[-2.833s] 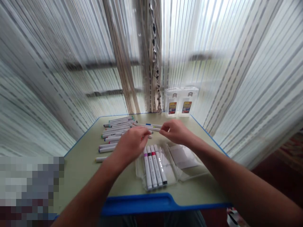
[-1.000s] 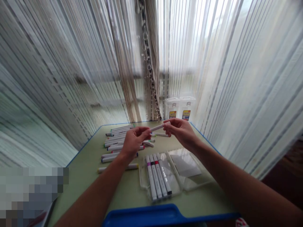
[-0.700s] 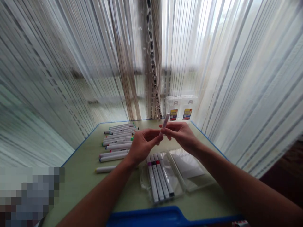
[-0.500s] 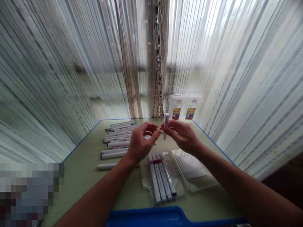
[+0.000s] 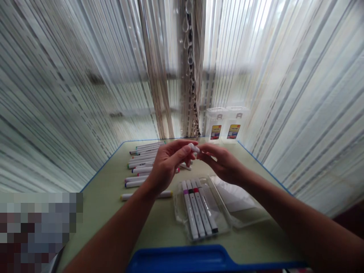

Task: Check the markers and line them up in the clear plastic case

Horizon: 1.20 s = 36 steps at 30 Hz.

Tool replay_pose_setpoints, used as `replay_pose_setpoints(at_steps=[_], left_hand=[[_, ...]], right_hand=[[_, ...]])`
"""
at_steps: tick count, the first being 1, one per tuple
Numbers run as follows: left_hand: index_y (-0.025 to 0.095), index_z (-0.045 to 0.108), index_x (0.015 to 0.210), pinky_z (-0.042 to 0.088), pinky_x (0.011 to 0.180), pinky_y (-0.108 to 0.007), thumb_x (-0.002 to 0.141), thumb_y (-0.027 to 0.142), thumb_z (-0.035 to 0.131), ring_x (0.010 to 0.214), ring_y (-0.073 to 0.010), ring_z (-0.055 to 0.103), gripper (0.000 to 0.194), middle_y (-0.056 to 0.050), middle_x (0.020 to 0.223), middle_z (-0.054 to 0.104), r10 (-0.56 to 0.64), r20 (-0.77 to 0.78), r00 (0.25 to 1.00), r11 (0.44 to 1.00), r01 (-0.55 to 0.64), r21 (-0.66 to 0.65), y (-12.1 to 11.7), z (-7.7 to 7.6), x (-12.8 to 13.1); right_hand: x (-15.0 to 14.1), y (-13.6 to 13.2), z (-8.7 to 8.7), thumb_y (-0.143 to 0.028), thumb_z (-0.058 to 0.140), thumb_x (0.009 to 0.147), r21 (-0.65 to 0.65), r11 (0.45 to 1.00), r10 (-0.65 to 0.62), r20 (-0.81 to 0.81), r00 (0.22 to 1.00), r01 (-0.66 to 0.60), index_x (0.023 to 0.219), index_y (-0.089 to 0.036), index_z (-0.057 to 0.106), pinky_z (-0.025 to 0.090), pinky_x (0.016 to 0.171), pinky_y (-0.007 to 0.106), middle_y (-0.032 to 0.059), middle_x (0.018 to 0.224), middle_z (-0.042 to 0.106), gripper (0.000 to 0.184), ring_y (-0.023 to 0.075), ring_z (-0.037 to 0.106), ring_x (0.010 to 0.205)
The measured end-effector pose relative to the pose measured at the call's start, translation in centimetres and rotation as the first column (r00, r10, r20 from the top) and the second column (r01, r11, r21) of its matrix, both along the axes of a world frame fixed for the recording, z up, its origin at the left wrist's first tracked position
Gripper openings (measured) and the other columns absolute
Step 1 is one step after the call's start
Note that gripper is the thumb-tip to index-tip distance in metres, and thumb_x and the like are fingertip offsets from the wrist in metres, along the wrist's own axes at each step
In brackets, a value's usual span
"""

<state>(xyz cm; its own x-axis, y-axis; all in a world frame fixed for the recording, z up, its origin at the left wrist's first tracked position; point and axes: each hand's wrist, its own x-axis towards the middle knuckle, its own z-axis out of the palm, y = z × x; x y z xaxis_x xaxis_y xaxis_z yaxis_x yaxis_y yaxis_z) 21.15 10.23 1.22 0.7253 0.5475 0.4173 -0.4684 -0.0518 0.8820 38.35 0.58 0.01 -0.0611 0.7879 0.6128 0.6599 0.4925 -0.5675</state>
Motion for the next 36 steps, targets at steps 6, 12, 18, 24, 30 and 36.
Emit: replay_pose_setpoints(at_steps=[6, 12, 18, 24, 30, 36], left_hand=[[0.016, 0.079, 0.093, 0.051, 0.06, -0.024, 0.082, 0.023, 0.071, 0.063, -0.0126, 0.066, 0.015, -0.004, 0.072, 0.073, -0.198, 0.047, 0.979, 0.966, 0.203, -0.157, 0.6, 0.4, -0.4], [0.017, 0.077, 0.09, 0.053, 0.061, -0.028, 0.079, 0.025, 0.069, 0.061, -0.015, 0.067, 0.016, -0.003, 0.068, 0.073, -0.246, 0.038, 0.968, 0.949, 0.249, -0.194, 1.1, 0.2, -0.7], [0.019, 0.07, 0.085, 0.05, 0.057, -0.03, 0.077, 0.03, 0.069, 0.056, -0.015, 0.062, 0.013, -0.001, 0.063, 0.069, -0.179, -0.007, 0.984, 0.958, 0.173, -0.23, 1.0, 0.2, -0.9], [0.018, 0.069, 0.078, 0.046, 0.051, -0.028, 0.077, 0.033, 0.073, 0.05, -0.0148, 0.06, 0.015, -0.001, 0.056, 0.066, -0.272, -0.028, 0.962, 0.933, 0.256, -0.251, 1.1, 0.0, -1.1], [0.019, 0.072, 0.082, 0.048, 0.052, -0.026, 0.074, 0.033, 0.081, 0.05, -0.012, 0.057, 0.018, 0.0, 0.058, 0.068, -0.297, 0.003, 0.955, 0.929, 0.29, -0.23, 1.1, -0.2, -1.1], [0.021, 0.077, 0.086, 0.049, 0.053, -0.024, 0.07, 0.028, 0.088, 0.05, -0.009, 0.057, 0.02, 0.001, 0.062, 0.072, -0.263, 0.026, 0.965, 0.941, 0.262, -0.213, 1.1, -0.4, -0.9]], right_hand=[[-0.1, -0.4, 0.6, -0.032, 0.058, 0.098, -0.079, 0.994, 0.066, -0.163, 0.984, -0.08, 0.104, -0.014, 0.073, 0.047, 0.072, 0.028, 0.0054, 0.087, 0.071, 0.023, 0.0149, 0.061, 0.078], [0.1, -0.7, 1.4, -0.038, 0.078, 0.083, -0.166, 0.976, 0.058, -0.424, 0.904, -0.14, 0.086, -0.014, 0.079, 0.042, 0.056, 0.025, 0.0029, 0.068, 0.068, 0.024, 0.012, 0.057, 0.062], [0.8, -0.6, 1.2, -0.041, 0.084, 0.076, -0.218, 0.957, 0.022, -0.599, 0.8, -0.19, 0.088, -0.013, 0.079, 0.03, 0.044, 0.023, 0.0005, 0.058, 0.062, 0.03, 0.008, 0.046, 0.048], [1.0, -0.6, 1.0, -0.037, 0.086, 0.075, -0.226, 0.93, 0.081, -0.645, 0.76, -0.29, 0.084, -0.012, 0.079, 0.03, 0.044, 0.022, -0.0012, 0.055, 0.057, 0.027, 0.0076, 0.046, 0.049], [0.9, -0.5, 1.1, -0.035, 0.086, 0.074, -0.22, 0.916, 0.087, -0.706, 0.703, -0.335, 0.083, -0.012, 0.078, 0.029, 0.043, 0.022, -0.0032, 0.053, 0.053, 0.026, 0.0069, 0.043, 0.048], [0.8, -0.3, 1.0, -0.033, 0.085, 0.076, -0.183, 0.912, 0.111, -0.751, 0.651, -0.366, 0.081, -0.012, 0.076, 0.026, 0.043, 0.022, -0.0056, 0.05, 0.048, 0.024, 0.0056, 0.039, 0.045]])
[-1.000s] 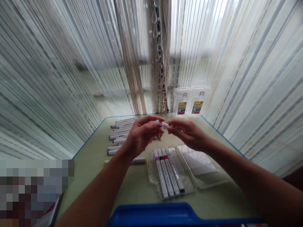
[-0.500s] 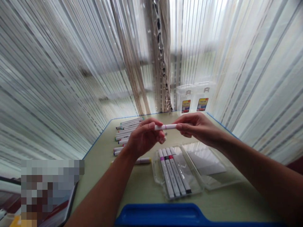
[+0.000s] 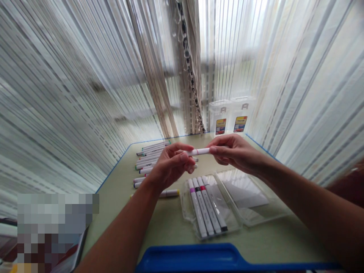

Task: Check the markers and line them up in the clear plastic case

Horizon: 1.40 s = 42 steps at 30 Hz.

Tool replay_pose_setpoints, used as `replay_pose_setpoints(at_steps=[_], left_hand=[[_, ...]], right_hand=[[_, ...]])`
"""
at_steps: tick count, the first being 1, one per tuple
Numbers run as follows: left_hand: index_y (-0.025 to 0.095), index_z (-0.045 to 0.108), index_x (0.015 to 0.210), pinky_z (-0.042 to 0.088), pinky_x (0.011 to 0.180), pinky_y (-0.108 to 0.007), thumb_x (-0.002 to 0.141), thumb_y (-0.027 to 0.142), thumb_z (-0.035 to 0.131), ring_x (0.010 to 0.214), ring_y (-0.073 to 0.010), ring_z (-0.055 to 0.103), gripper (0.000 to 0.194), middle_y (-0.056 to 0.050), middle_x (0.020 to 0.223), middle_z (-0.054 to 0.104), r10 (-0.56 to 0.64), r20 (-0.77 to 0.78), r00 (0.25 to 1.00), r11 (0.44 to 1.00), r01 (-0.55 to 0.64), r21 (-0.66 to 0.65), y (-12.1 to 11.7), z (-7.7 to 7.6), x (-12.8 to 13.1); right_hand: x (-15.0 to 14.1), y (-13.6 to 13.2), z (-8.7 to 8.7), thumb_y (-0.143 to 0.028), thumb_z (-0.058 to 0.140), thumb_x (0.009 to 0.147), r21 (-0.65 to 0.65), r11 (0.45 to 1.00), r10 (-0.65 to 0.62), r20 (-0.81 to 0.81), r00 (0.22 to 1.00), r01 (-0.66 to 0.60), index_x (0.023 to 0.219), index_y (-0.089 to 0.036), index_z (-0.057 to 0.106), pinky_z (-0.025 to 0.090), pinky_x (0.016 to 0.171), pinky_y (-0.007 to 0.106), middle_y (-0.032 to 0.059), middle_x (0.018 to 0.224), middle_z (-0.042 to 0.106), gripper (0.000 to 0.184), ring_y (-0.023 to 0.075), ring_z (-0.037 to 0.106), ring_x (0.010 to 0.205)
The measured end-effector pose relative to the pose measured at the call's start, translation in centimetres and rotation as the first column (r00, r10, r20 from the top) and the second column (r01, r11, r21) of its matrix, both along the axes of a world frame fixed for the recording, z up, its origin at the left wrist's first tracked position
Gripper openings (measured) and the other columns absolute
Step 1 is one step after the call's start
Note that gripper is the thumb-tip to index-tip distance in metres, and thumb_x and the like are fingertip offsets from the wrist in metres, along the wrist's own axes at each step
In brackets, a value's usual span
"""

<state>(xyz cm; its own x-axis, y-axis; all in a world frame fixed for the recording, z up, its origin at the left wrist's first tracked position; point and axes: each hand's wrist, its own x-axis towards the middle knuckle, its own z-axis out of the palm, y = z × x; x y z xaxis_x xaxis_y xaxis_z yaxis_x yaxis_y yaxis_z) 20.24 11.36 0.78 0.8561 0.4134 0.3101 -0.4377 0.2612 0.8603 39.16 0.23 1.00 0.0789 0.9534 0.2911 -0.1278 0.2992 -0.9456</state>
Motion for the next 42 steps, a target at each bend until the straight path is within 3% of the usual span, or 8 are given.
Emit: replay_pose_setpoints(at_steps=[8, 20, 28, 38, 42], left_hand=[[0.024, 0.081, 0.087, 0.052, 0.053, -0.026, 0.061, 0.029, 0.095, 0.05, -0.0108, 0.062, 0.03, 0.0, 0.064, 0.075, 0.055, -0.032, 0.998, 0.998, -0.055, 0.006, 0.32, -0.07, 0.0], [0.022, 0.082, 0.084, 0.053, 0.053, -0.024, 0.073, 0.03, 0.084, 0.054, -0.0127, 0.067, 0.014, -0.002, 0.062, 0.074, 0.017, -0.039, 0.999, 1.0, -0.017, -0.005, 0.43, 0.19, -0.19], [0.018, 0.08, 0.082, 0.051, 0.048, -0.023, 0.068, 0.026, 0.084, 0.048, -0.0109, 0.062, 0.017, -0.002, 0.06, 0.073, 0.154, -0.084, 0.984, 0.988, -0.155, -0.006, 0.45, 0.26, 0.18], [0.019, 0.082, 0.089, 0.052, 0.051, -0.022, 0.064, 0.02, 0.089, 0.049, -0.0103, 0.063, 0.027, -0.001, 0.059, 0.073, 0.144, -0.078, 0.986, 0.989, -0.142, 0.035, 0.81, -0.02, 0.03], [0.018, 0.082, 0.087, 0.053, 0.051, -0.022, 0.066, 0.02, 0.086, 0.05, -0.0106, 0.064, 0.021, -0.003, 0.061, 0.074, 0.16, -0.078, 0.984, 0.987, -0.159, 0.019, 0.8, 0.09, 0.19]], right_hand=[[-0.03, -0.07, 0.16, -0.033, 0.085, 0.076, -0.002, 1.0, 0.016, -0.025, 1.0, -0.016, 0.08, -0.012, 0.075, 0.026, 0.043, 0.021, -0.0058, 0.05, 0.048, 0.024, 0.0052, 0.039, 0.045], [0.3, 0.02, 0.07, -0.033, 0.086, 0.075, 0.018, 0.998, -0.053, 0.075, 0.996, 0.052, 0.082, -0.013, 0.078, 0.029, 0.043, 0.021, -0.0033, 0.051, 0.053, 0.023, 0.0067, 0.044, 0.046], [0.25, 0.11, 0.08, -0.034, 0.086, 0.074, 0.003, 0.993, -0.114, 0.081, 0.99, 0.114, 0.079, -0.013, 0.077, 0.029, 0.042, 0.021, -0.003, 0.051, 0.054, 0.024, 0.0068, 0.044, 0.046], [0.26, 0.14, 0.21, -0.035, 0.086, 0.074, -0.007, 0.993, -0.121, 0.062, 0.991, 0.122, 0.079, -0.012, 0.077, 0.028, 0.042, 0.021, -0.003, 0.051, 0.054, 0.026, 0.0066, 0.043, 0.046], [0.16, 0.1, 0.31, -0.035, 0.088, 0.071, 0.001, 0.987, -0.162, 0.102, 0.982, 0.163, 0.079, -0.012, 0.078, 0.029, 0.042, 0.022, -0.0024, 0.051, 0.054, 0.027, 0.007, 0.045, 0.046]])
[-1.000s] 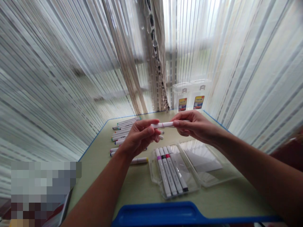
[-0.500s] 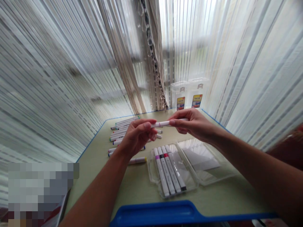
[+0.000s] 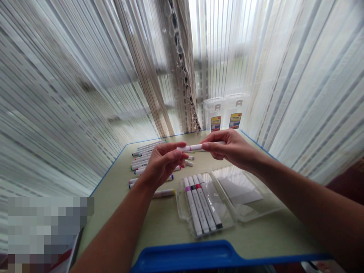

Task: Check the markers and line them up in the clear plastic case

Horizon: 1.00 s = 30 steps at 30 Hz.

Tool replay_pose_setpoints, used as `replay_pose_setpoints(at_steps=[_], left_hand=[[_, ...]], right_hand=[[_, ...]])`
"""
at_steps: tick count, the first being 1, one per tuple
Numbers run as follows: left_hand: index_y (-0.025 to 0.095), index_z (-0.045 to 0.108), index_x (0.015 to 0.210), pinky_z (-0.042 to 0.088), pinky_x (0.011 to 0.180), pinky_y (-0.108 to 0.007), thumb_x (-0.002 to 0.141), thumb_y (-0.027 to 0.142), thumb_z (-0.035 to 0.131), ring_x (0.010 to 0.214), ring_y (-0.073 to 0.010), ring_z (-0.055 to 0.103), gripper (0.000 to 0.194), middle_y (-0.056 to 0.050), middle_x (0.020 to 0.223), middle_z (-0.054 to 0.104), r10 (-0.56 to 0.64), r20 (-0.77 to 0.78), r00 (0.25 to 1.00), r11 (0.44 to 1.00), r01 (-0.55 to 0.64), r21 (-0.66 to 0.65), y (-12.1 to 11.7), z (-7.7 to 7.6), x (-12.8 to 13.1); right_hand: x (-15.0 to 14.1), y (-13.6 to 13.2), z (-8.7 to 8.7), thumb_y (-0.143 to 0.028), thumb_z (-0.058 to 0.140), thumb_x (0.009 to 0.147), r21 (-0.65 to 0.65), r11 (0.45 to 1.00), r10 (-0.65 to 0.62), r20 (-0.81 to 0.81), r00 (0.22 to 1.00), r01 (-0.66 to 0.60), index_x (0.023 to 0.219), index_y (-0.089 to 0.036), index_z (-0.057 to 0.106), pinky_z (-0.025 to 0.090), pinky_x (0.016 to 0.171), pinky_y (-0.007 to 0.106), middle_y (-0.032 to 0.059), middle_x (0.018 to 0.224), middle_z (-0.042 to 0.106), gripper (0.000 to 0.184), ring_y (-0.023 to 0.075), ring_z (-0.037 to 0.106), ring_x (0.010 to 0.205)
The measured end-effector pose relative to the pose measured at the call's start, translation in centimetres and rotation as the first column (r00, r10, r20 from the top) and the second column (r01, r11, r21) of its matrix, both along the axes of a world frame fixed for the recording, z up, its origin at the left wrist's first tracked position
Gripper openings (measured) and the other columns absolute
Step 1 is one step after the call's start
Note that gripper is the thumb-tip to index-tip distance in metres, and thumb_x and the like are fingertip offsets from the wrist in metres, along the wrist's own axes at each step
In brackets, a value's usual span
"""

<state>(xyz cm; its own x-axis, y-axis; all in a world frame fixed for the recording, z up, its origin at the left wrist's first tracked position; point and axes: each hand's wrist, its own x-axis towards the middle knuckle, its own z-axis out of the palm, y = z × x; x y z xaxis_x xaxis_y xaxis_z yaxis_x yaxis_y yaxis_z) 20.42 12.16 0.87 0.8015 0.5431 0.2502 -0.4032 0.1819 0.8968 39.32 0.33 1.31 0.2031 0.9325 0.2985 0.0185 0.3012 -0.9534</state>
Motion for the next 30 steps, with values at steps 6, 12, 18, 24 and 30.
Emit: replay_pose_setpoints(at_steps=[6, 12, 18, 24, 30], left_hand=[[0.014, 0.082, 0.083, 0.054, 0.05, -0.021, 0.067, 0.019, 0.083, 0.048, -0.0102, 0.064, 0.017, -0.005, 0.064, 0.076, 0.061, -0.046, 0.997, 0.998, -0.062, -0.033, -0.15, 0.39, 0.17], [0.012, 0.082, 0.082, 0.053, 0.048, -0.019, 0.071, 0.023, 0.082, 0.047, -0.0096, 0.063, 0.016, -0.007, 0.065, 0.077, 0.141, -0.111, 0.984, 0.99, -0.139, 0.026, -0.21, 0.22, 0.54], [0.013, 0.082, 0.082, 0.052, 0.051, -0.019, 0.069, 0.023, 0.086, 0.049, -0.0083, 0.062, 0.017, -0.006, 0.066, 0.076, 0.186, -0.129, 0.974, 0.977, -0.169, 0.126, -0.23, -0.1, 0.56], [0.013, 0.079, 0.081, 0.052, 0.052, -0.02, 0.07, 0.022, 0.087, 0.052, -0.0083, 0.061, 0.016, -0.004, 0.069, 0.076, 0.197, -0.161, 0.967, 0.97, -0.169, 0.172, -0.13, -0.12, 0.54], [0.011, 0.073, 0.076, 0.051, 0.05, -0.022, 0.068, 0.023, 0.087, 0.05, -0.0101, 0.061, 0.02, -0.004, 0.067, 0.074, 0.198, -0.197, 0.96, 0.97, -0.163, 0.183, -0.39, -0.14, 0.59]], right_hand=[[0.01, -0.13, -0.01, -0.037, 0.088, 0.07, 0.022, 0.996, -0.083, 0.099, 0.992, 0.081, 0.08, -0.012, 0.079, 0.029, 0.042, 0.022, -0.0017, 0.053, 0.056, 0.028, 0.0075, 0.046, 0.047], [0.06, -0.07, 0.03, -0.037, 0.087, 0.071, 0.045, 0.992, -0.125, 0.184, 0.975, 0.118, 0.08, -0.012, 0.079, 0.031, 0.045, 0.022, -0.0022, 0.053, 0.056, 0.028, 0.0076, 0.047, 0.049], [0.24, 0.02, -0.13, -0.04, 0.086, 0.07, 0.015, 0.99, -0.138, 0.204, 0.969, 0.138, 0.08, -0.012, 0.079, 0.031, 0.045, 0.023, -0.0017, 0.054, 0.056, 0.031, 0.0082, 0.047, 0.05], [0.16, -0.03, -0.06, -0.042, 0.084, 0.071, 0.025, 0.991, -0.134, 0.242, 0.961, 0.132, 0.08, -0.012, 0.079, 0.031, 0.046, 0.023, -0.0013, 0.054, 0.057, 0.032, 0.0084, 0.047, 0.051], [-0.08, -0.18, 0.29, -0.044, 0.083, 0.073, 0.04, 0.988, -0.154, 0.342, 0.927, 0.15, 0.08, -0.011, 0.078, 0.03, 0.045, 0.023, -0.0001, 0.057, 0.058, 0.034, 0.0083, 0.046, 0.051]])
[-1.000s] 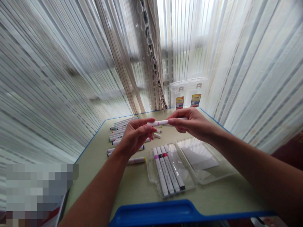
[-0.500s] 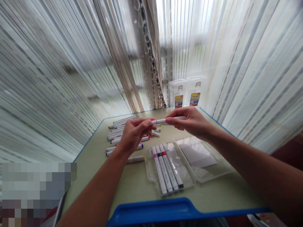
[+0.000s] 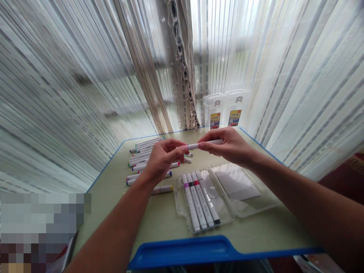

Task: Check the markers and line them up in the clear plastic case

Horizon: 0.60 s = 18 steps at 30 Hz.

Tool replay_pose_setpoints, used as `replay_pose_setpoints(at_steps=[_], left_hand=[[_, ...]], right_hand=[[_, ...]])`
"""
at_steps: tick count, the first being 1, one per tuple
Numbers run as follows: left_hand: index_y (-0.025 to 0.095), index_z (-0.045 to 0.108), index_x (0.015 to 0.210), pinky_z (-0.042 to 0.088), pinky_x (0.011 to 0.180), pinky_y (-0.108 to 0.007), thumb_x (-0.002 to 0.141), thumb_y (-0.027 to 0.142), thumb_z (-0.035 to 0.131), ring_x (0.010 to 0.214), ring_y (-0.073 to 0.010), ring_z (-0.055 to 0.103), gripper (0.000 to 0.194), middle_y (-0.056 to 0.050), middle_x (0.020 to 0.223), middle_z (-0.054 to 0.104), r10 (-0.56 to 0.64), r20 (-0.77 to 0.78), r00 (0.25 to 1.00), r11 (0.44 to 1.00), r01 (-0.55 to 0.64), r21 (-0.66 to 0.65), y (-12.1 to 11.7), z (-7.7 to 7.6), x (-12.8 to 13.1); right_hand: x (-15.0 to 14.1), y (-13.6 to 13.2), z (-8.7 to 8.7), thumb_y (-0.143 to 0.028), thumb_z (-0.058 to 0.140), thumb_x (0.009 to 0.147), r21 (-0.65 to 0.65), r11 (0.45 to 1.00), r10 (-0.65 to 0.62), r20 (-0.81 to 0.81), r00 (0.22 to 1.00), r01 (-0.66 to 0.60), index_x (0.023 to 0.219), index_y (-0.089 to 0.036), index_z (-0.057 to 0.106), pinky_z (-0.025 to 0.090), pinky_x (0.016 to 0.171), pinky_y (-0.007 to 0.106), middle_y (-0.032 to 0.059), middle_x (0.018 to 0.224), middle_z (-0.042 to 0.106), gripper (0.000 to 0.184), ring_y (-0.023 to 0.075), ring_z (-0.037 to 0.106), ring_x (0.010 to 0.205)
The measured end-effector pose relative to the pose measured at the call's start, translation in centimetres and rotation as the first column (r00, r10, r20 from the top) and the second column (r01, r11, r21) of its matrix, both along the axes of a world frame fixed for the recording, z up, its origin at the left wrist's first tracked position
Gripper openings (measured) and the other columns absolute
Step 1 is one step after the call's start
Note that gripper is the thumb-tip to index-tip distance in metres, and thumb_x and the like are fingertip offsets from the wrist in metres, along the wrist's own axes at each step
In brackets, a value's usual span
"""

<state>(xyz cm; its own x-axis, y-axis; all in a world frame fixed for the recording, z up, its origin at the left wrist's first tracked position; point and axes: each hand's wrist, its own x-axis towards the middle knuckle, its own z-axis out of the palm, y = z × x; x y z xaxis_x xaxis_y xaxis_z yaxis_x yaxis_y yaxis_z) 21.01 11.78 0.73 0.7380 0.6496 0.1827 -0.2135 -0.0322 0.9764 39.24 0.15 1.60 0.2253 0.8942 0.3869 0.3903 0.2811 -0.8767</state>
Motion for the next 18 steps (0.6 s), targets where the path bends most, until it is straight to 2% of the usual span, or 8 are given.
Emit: replay_pose_setpoints(at_steps=[6, 12, 18], left_hand=[[0.012, 0.073, 0.074, 0.048, 0.047, -0.022, 0.067, 0.025, 0.088, 0.047, -0.0102, 0.06, 0.022, -0.001, 0.064, 0.071, -0.006, -0.01, 1.0, 1.0, 0.006, 0.025, 0.1, -0.2, 0.1], [0.014, 0.08, 0.085, 0.047, 0.048, -0.022, 0.069, 0.028, 0.089, 0.048, -0.0092, 0.059, 0.022, -0.001, 0.059, 0.068, -0.009, -0.04, 0.999, 0.994, 0.013, 0.107, 0.8, -1.0, 0.1], [0.014, 0.08, 0.091, 0.048, 0.05, -0.023, 0.071, 0.029, 0.088, 0.051, -0.0115, 0.062, 0.026, -0.003, 0.06, 0.071, 0.026, -0.057, 0.998, 0.985, -0.016, 0.172, 0.9, -1.3, 0.1]], right_hand=[[0.0, 0.0, -0.1, -0.042, 0.082, 0.075, -0.006, 1.0, 0.005, 0.028, 1.0, -0.004, 0.08, -0.01, 0.079, 0.03, 0.044, 0.023, -0.0001, 0.057, 0.058, 0.032, 0.008, 0.045, 0.051], [-0.2, 0.0, 0.0, -0.041, 0.084, 0.073, -0.009, 1.0, 0.019, 0.02, 1.0, -0.018, 0.081, -0.01, 0.079, 0.033, 0.045, 0.023, 0.0012, 0.059, 0.061, 0.032, 0.0083, 0.047, 0.051], [-0.1, 0.0, -0.2, -0.046, 0.085, 0.072, -0.028, 0.999, 0.024, 0.004, 1.0, -0.024, 0.083, -0.011, 0.08, 0.034, 0.043, 0.022, 0.0021, 0.058, 0.064, 0.037, 0.009, 0.051, 0.051]])
